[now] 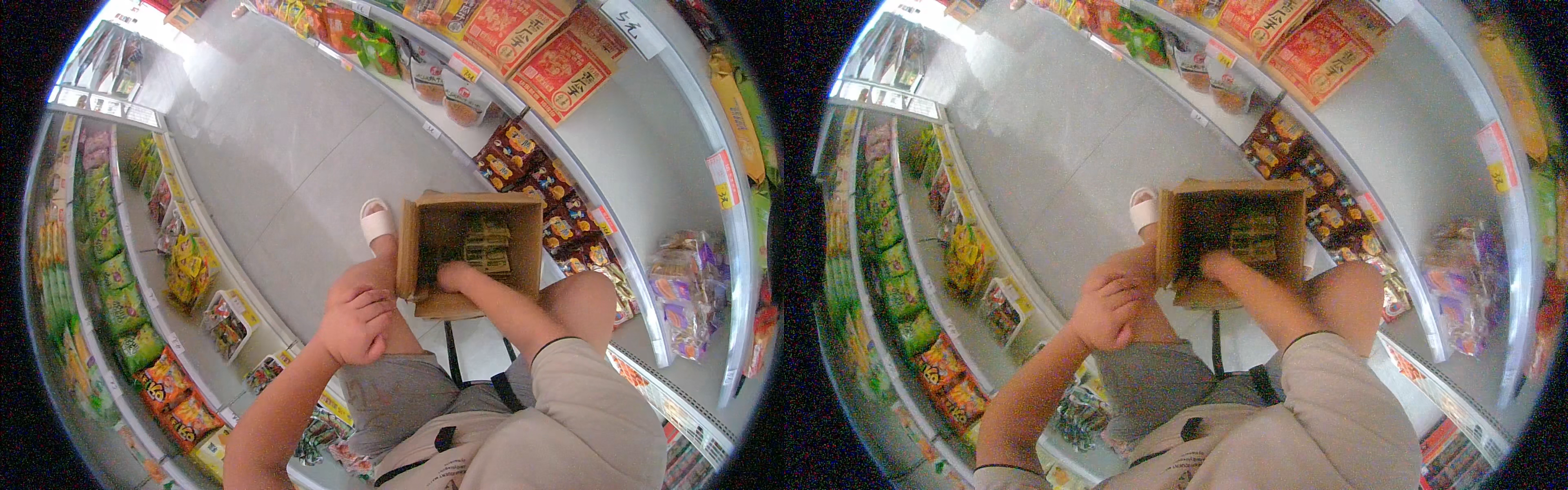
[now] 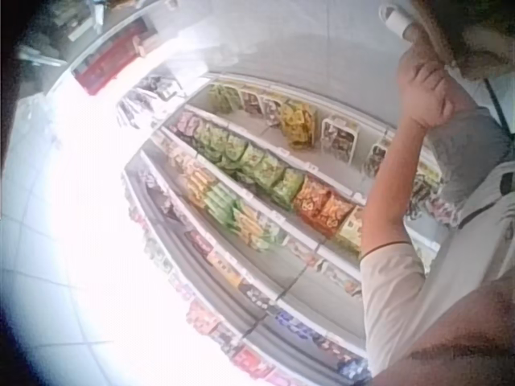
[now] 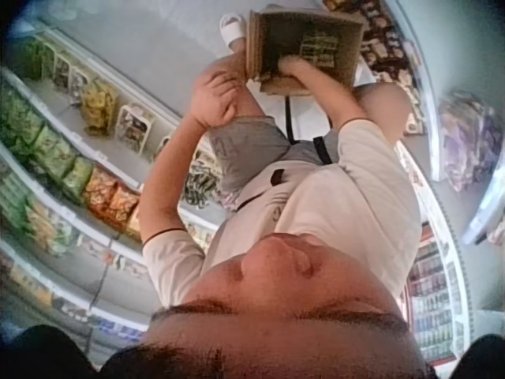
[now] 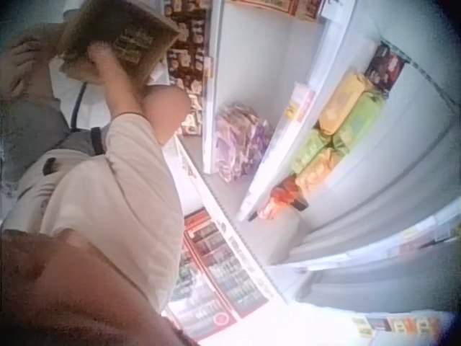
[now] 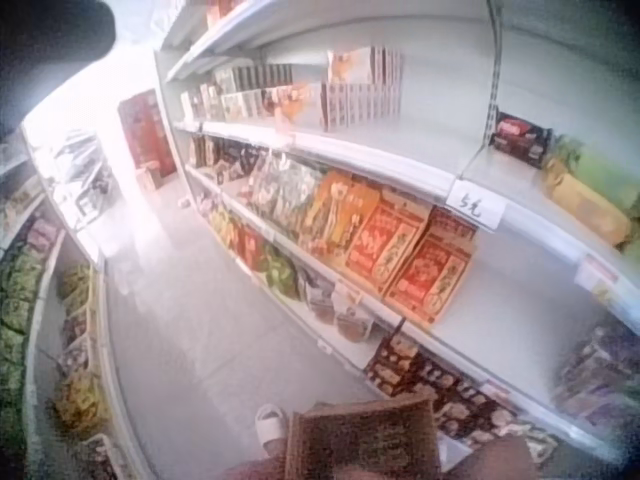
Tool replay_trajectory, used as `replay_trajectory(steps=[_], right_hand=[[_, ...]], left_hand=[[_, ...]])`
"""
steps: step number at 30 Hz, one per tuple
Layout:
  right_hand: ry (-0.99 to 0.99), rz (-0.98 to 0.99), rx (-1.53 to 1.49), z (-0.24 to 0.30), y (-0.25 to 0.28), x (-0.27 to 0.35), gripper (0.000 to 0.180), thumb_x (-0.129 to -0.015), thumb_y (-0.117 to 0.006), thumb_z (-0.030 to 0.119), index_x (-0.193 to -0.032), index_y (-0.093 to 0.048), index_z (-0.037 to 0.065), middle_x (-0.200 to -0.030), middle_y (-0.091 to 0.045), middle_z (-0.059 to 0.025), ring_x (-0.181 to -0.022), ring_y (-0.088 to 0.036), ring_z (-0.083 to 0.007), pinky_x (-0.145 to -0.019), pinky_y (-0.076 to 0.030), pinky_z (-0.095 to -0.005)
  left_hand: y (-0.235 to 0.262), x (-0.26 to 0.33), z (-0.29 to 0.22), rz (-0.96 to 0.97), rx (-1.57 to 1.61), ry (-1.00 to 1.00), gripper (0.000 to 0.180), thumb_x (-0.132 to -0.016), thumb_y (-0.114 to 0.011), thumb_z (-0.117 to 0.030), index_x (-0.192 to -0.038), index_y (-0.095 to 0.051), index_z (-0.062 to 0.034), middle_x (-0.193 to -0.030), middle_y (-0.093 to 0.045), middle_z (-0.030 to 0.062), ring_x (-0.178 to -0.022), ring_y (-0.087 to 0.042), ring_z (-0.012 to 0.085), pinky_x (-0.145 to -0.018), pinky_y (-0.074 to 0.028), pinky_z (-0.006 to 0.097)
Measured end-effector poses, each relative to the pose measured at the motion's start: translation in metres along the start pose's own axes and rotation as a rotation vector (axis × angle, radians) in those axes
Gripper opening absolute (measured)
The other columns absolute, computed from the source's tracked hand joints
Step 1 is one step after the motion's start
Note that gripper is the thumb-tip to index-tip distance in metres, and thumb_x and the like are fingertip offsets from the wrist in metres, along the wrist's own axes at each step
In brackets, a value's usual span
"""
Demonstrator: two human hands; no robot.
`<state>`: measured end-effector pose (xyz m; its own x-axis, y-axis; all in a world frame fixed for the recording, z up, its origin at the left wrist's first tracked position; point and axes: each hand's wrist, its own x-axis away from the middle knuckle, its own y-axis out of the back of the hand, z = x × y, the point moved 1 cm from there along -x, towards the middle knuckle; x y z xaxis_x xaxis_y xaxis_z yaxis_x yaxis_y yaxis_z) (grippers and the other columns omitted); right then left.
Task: The person repeatedly picks packaged snack items from a cardboard box held in their lap and places them onto a nearby store shelf. They handle multiple snack packages one at a time, arranging them on the shelf throughout the clip.
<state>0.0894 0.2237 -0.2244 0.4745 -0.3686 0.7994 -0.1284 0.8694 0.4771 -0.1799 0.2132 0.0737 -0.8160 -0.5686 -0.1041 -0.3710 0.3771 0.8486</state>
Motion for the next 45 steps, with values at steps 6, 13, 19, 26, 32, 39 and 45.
replay_trajectory(steps=[6,13,19,26,32,39,45], right_hand=[[-0.011,-0.05,-0.025,-0.007,-0.001,0.009,0.029,-0.094,-0.065,0.011,-0.118,-0.08,0.004,-0.131,-0.075,-0.0217,-0.119,-0.072,-0.0428,-0.098,-0.06,-0.0541],[0.053,-0.472,-0.187,-0.008,0.018,0.041,0.063,-0.089,-0.065,-0.004,-0.151,-0.056,0.007,-0.145,-0.065,-0.0228,-0.129,-0.065,-0.045,-0.106,-0.055,-0.0534],[-0.09,-0.756,-0.54,0.006,0.072,0.105,0.055,-0.1,-0.054,-0.003,-0.154,-0.049,0.005,-0.132,-0.065,-0.0257,-0.122,-0.064,-0.0466,-0.103,-0.053,-0.0519],[0.061,-1.189,-0.213,-0.042,0.102,0.181,0.042,-0.093,-0.057,-0.004,-0.131,-0.071,0.009,-0.117,-0.067,-0.0177,-0.117,-0.063,-0.0414,-0.097,-0.056,-0.051],[0.092,-1.035,0.158,-0.053,0.079,0.206,0.043,-0.089,-0.063,-0.001,-0.128,-0.072,0.014,-0.114,-0.067,-0.0129,-0.118,-0.063,-0.0374,-0.096,-0.058,-0.0473],[-0.069,-1.228,-0.059,-0.043,0.091,0.221,0.042,-0.086,-0.06,-0.011,-0.12,-0.075,0.008,-0.116,-0.072,-0.0155,-0.114,-0.067,-0.0373,-0.101,-0.056,-0.0484],[-0.02,-1.358,0.038,-0.037,0.109,0.255,0.04,-0.085,-0.061,-0.012,-0.118,-0.075,0.007,-0.118,-0.072,-0.0156,-0.112,-0.07,-0.0382,-0.098,-0.058,-0.0459]], left_hand=[[0.004,0.002,-0.004,0.021,-0.046,0.022,0.04,-0.072,-0.067,-0.026,-0.104,-0.074,-0.0033,-0.12,-0.076,0.0127,-0.12,-0.069,0.0316,-0.111,-0.051,0.05],[-0.001,0.001,-0.003,-0.041,-0.059,-0.017,0.039,-0.072,-0.067,-0.029,-0.102,-0.074,-0.0049,-0.115,-0.077,0.012,-0.114,-0.069,0.0321,-0.112,-0.049,0.051],[-0.005,0.003,-0.006,-0.039,-0.096,0.013,0.033,-0.071,-0.067,-0.029,-0.095,-0.074,-0.0085,-0.111,-0.078,0.0067,-0.113,-0.07,0.0289,-0.109,-0.051,0.051],[-0.005,0.0,-0.009,-0.12,-0.148,-0.002,0.029,-0.071,-0.067,-0.029,-0.092,-0.074,-0.0098,-0.104,-0.078,0.004,-0.109,-0.071,0.0252,-0.104,-0.053,0.05],[-0.007,0.0,-0.015,-0.133,-0.16,0.012,0.026,-0.073,-0.067,-0.03,-0.091,-0.074,-0.0114,-0.101,-0.078,0.003,-0.108,-0.072,0.0245,-0.096,-0.055,0.048],[-0.008,0.007,-0.009,-0.114,-0.195,0.019,0.024,-0.074,-0.067,-0.031,-0.089,-0.073,-0.013,-0.098,-0.077,0.0018,-0.105,-0.073,0.0232,-0.09,-0.056,0.048],[-0.01,0.005,-0.009,-0.143,-0.173,0.016,0.025,-0.074,-0.066,-0.03,-0.09,-0.074,-0.0124,-0.1,-0.078,0.0025,-0.107,-0.072,0.0244,-0.091,-0.056,0.049]])
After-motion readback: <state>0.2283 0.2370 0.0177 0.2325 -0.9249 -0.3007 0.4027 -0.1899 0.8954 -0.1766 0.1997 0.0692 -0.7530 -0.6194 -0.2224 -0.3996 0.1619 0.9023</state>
